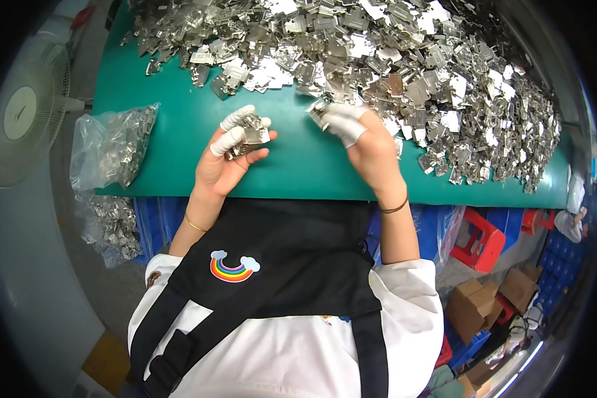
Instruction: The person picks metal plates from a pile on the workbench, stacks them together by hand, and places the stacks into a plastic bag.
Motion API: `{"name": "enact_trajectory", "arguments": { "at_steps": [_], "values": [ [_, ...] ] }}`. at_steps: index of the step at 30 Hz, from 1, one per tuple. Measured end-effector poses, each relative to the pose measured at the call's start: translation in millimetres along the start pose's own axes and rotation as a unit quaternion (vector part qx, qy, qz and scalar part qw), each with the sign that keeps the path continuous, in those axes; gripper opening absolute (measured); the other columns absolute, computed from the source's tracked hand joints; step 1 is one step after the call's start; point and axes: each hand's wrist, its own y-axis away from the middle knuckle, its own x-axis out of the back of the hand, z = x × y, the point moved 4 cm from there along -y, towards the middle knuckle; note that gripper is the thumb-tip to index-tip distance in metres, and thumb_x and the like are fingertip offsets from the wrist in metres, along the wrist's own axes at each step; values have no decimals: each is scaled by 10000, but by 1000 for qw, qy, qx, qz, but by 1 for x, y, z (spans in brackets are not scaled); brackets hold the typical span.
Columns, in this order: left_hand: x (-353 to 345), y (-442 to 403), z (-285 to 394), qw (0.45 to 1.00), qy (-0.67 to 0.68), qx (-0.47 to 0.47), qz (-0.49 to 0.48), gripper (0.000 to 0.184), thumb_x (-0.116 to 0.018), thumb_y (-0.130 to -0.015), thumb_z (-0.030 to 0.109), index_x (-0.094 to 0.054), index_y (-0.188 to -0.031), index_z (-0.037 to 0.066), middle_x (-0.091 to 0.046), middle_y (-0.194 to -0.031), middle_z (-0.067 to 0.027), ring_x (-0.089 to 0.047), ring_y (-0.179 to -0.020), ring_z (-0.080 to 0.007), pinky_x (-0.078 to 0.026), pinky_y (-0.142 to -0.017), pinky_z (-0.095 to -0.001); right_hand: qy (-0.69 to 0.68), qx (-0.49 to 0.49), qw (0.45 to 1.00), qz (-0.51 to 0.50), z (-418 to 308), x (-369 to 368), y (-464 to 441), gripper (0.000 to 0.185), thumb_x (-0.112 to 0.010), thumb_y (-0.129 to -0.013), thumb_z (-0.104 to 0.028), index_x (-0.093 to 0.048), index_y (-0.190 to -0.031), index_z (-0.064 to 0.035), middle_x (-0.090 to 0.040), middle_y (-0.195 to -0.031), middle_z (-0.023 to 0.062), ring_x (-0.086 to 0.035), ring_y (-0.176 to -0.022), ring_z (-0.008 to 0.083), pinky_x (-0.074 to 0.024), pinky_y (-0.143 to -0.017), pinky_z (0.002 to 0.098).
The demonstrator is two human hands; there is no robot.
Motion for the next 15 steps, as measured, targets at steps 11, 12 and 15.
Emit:
{"name": "enact_trajectory", "arguments": {
  "at_steps": [11, 12, 15],
  "values": [
    [4, 7, 2, 997, -51, -20, 49, 400, -554, -923, 23, -492, -1318, -6, -615, -1191, -211, -626, -1096, -374, -588, -857, -442, 149, -67, 986, 42, -36, -48, 5, 466, -787, -731, -150, -613, -1159, -89, -620, -822, 67, -605, -720, 233, -492, -644, 308],
    [3, 7, 0, 997, -51, -14, 52, 399, -557, -923, 20, -494, -1316, -5, -619, -1184, -208, -630, -1089, -371, -586, -863, -445, 149, -69, 986, 42, -36, -48, 6, 466, -787, -731, -150, -613, -1159, -89, -620, -822, 67, -605, -720, 233, -492, -644, 308],
    [0, 9, 1, 997, -58, -9, 57, 400, -568, -922, 18, -496, -1316, -6, -624, -1175, -202, -637, -1076, -365, -582, -875, -450, 14, -196, 979, 52, -18, -46, 11, 435, -714, -807, -114, -611, -1228, -68, -690, -870, 67, -654, -720, 156, -527, -665, 287]
  ]
}}
